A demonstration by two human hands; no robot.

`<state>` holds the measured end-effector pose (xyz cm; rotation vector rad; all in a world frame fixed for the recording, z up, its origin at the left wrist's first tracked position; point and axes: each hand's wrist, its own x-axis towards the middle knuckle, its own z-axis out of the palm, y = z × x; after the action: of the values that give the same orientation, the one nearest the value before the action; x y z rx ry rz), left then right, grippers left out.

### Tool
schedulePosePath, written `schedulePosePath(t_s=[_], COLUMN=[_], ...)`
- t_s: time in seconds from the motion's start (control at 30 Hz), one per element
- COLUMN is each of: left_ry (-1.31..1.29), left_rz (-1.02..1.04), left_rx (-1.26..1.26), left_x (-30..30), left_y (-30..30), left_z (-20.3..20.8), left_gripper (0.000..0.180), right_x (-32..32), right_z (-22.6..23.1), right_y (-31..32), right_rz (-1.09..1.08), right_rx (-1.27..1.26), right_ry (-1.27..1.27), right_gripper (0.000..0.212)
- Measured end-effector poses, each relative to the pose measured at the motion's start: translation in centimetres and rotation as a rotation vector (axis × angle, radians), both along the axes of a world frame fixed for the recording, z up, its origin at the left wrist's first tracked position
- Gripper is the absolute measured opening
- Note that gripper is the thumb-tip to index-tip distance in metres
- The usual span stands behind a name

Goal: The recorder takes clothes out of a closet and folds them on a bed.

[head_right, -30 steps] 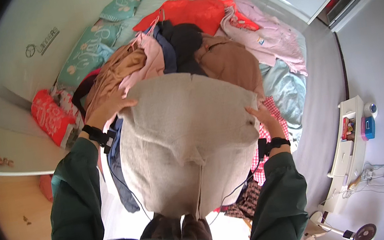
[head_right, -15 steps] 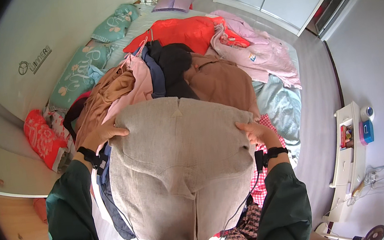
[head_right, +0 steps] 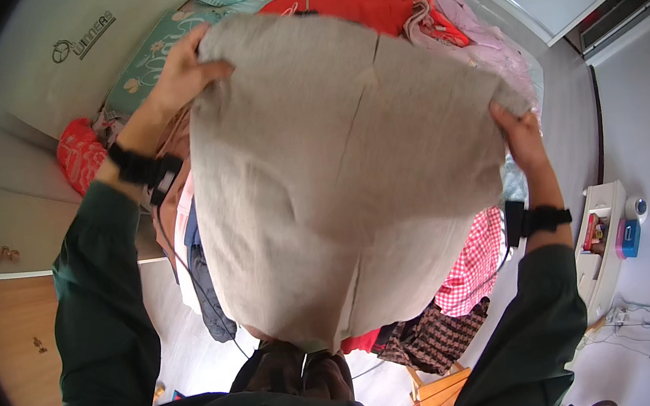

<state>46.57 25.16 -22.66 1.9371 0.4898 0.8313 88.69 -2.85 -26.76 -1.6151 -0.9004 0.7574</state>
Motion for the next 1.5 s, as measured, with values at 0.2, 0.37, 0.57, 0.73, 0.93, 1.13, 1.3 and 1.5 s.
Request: schedulePosePath(t_s=[0.2,0.37,0.57,0.73,0.93,1.13,1.3,1.5], left_ry=[0.064,0.376,0.519,0.562,0.004,0.220,0.340,0.194], left_rz=[0.295,0.307,0.122,0.216,0.475,0.521,0.531,0.620], left_rx=[0.563,0.920,0.614,-0.219,-0.714,-0.907,-0.825,-0.648], left_x=[0.0,-10.3,-18.7,-21.0,-17.6,-17.0,-17.7,-14.8], left_y=[1.2,-10.9,-25.3,-25.7,-25.7,-25.1,-24.7,-27.0], left_z=[-1.7,-7.8,-15.1,-21.6,-18.5,-25.0,-23.7,-16.8], left_gripper=[0.043,0.036,0.020,0.015,0.080,0.086,0.075,0.072], right_x=[-0.1,-5.7,-10.5,-11.2,-9.0,-8.5,-9.3,-11.0], right_z=[0.9,-6.5,-20.5,-23.0,-25.1,-29.1,-28.2,-21.4], right_y=[1.9,-12.4,-26.2,-28.4,-29.9,-30.0,-30.1,-28.1], right_rz=[-0.063,-0.036,-0.253,-0.385,-0.469,-0.506,-0.503,-0.407], right_rx=[0.058,-0.222,-0.619,-0.637,-0.588,-0.520,-0.413,-0.157], right_ry=[-0.280,-0.550,-0.063,0.112,0.235,0.410,0.540,0.767], right_gripper=[0.027,0.034,0.045,0.047,0.050,0.052,0.054,0.057])
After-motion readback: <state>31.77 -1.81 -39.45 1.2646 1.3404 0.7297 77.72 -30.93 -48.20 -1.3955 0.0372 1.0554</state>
